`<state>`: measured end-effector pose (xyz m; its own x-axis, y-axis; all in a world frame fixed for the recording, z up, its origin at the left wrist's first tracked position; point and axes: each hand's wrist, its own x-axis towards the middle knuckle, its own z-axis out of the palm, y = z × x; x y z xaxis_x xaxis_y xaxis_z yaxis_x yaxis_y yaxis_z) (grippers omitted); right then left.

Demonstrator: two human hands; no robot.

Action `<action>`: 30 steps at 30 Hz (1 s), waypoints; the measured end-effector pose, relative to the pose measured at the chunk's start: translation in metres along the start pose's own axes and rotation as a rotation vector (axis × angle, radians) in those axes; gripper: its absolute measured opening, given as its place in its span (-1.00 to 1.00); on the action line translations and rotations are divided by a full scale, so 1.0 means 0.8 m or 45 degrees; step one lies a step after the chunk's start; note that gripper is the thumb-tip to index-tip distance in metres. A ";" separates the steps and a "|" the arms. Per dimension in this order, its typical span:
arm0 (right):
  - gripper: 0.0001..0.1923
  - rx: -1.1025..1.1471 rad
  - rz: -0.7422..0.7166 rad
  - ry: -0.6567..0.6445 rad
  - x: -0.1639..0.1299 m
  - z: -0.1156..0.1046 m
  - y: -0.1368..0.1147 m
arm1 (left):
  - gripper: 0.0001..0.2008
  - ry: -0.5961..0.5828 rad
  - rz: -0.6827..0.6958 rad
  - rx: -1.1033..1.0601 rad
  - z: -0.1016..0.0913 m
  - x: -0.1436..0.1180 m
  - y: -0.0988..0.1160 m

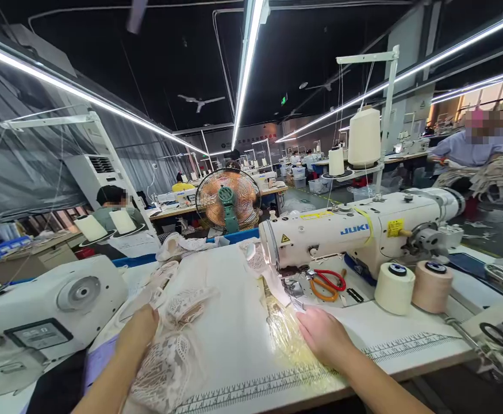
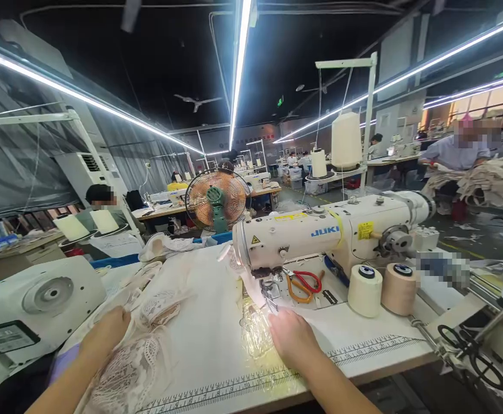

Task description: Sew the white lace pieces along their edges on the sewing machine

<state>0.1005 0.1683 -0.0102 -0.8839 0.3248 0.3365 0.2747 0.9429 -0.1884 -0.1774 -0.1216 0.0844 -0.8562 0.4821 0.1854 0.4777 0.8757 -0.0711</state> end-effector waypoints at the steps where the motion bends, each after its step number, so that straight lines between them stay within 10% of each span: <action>1: -0.80 -0.001 0.005 0.000 0.000 -0.001 -0.001 | -0.61 -0.015 -0.022 -0.003 0.000 -0.001 -0.003; 9: -0.77 0.047 0.055 -0.008 0.000 -0.007 -0.005 | -0.75 -0.044 0.096 -0.050 0.011 -0.039 -0.001; 14: -0.77 0.081 0.066 -0.056 0.001 -0.007 -0.004 | -0.70 0.103 -0.032 -0.191 -0.023 -0.010 0.008; 24: -0.72 0.209 0.110 -0.040 0.002 -0.011 -0.005 | -0.73 0.965 -0.155 -0.571 -0.124 0.015 0.040; 30: -0.59 1.222 -0.170 -0.207 -0.032 -0.005 -0.067 | -0.74 0.551 0.239 -1.039 -0.066 -0.080 0.151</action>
<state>0.1097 0.1099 -0.0049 -0.9463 0.1378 0.2923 -0.1921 0.4875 -0.8517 -0.0544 -0.0484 0.1159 -0.6821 0.4176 0.6003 0.7309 0.4155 0.5414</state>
